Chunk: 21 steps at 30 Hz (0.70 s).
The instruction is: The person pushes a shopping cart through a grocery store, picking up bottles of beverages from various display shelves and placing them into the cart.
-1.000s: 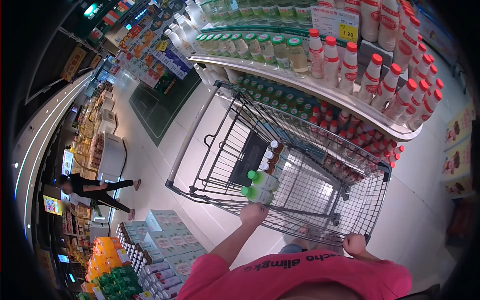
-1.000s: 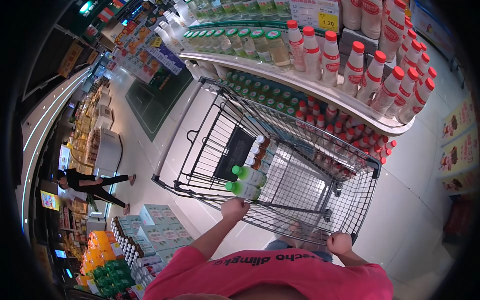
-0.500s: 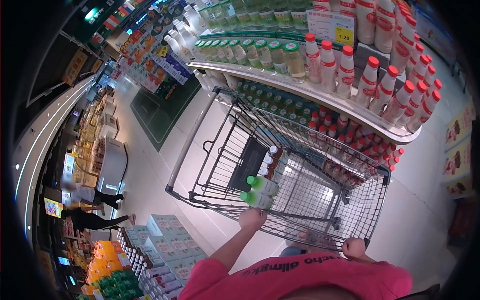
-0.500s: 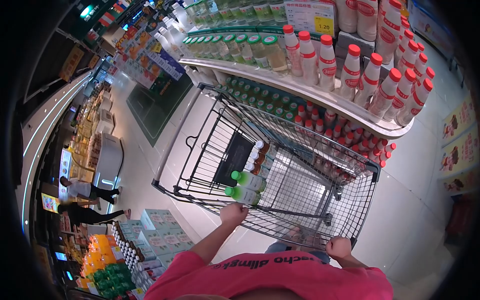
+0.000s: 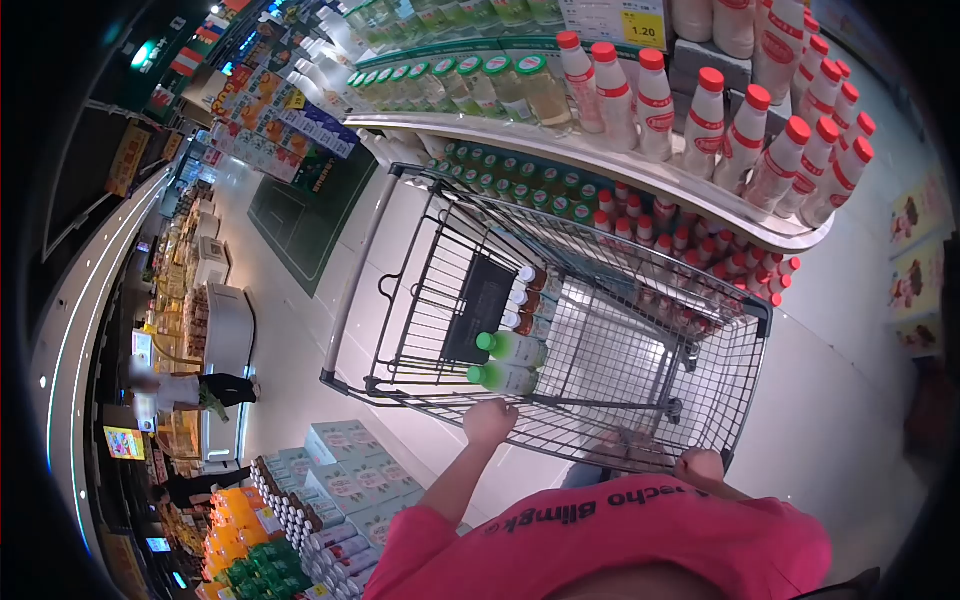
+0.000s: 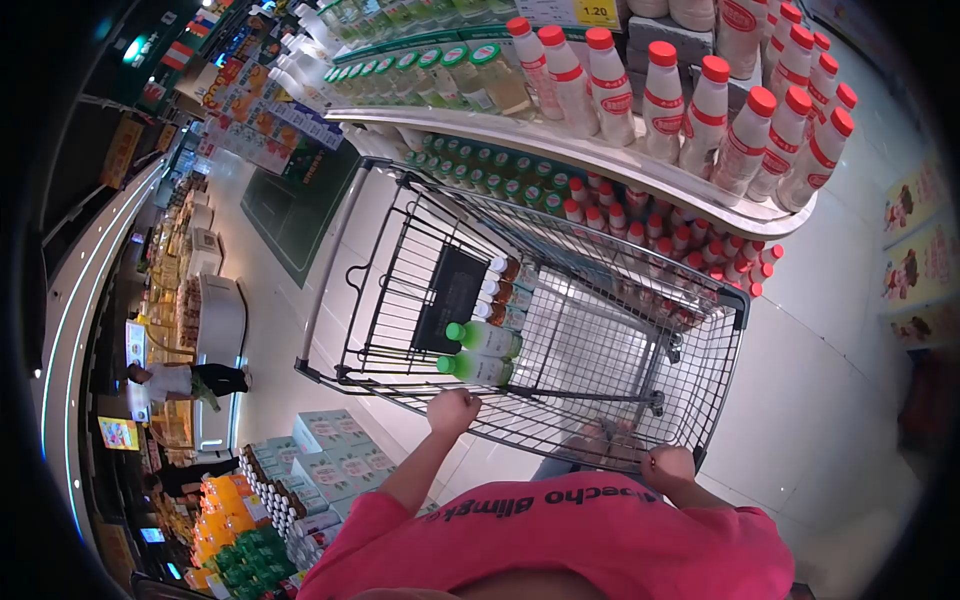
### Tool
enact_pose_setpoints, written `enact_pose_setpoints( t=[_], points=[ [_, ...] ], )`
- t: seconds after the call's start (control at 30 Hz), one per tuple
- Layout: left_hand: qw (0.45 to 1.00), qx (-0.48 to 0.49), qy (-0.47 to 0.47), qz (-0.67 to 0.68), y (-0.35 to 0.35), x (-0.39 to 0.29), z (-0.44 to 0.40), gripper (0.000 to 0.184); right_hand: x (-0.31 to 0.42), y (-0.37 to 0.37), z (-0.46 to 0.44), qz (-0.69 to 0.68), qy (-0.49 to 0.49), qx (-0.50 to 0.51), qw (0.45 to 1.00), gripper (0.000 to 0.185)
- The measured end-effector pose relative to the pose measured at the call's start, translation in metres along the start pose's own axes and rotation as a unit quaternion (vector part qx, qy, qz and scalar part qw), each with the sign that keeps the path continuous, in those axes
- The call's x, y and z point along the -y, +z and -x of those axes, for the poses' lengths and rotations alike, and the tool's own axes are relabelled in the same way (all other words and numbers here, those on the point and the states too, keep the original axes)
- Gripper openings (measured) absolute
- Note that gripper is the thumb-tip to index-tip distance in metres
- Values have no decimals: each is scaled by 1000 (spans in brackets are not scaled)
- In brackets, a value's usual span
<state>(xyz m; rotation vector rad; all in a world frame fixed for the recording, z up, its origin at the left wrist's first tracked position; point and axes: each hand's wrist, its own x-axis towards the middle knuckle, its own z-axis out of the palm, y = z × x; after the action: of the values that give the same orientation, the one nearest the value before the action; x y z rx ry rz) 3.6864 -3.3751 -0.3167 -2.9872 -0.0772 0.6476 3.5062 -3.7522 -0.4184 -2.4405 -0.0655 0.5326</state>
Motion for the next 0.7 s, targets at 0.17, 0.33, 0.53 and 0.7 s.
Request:
enact_pose_setpoints(
  t=[0.17,0.33,0.53,0.7],
  points=[
    [999,28,-14,-20,1,-2,-2,32,3,-4,-2,-32,-16,-29,999,26],
    [999,32,-6,-13,4,1,-4,32,5,-6,-4,-44,0,-25,999,24],
    [1000,18,-7,-23,3,1,-3,33,8,-8,-5,-49,7,-25,998,23],
    [1000,4,-23,-2,9,3,-4,30,7,-7,-6,-48,20,-3,999,22]
  ],
)
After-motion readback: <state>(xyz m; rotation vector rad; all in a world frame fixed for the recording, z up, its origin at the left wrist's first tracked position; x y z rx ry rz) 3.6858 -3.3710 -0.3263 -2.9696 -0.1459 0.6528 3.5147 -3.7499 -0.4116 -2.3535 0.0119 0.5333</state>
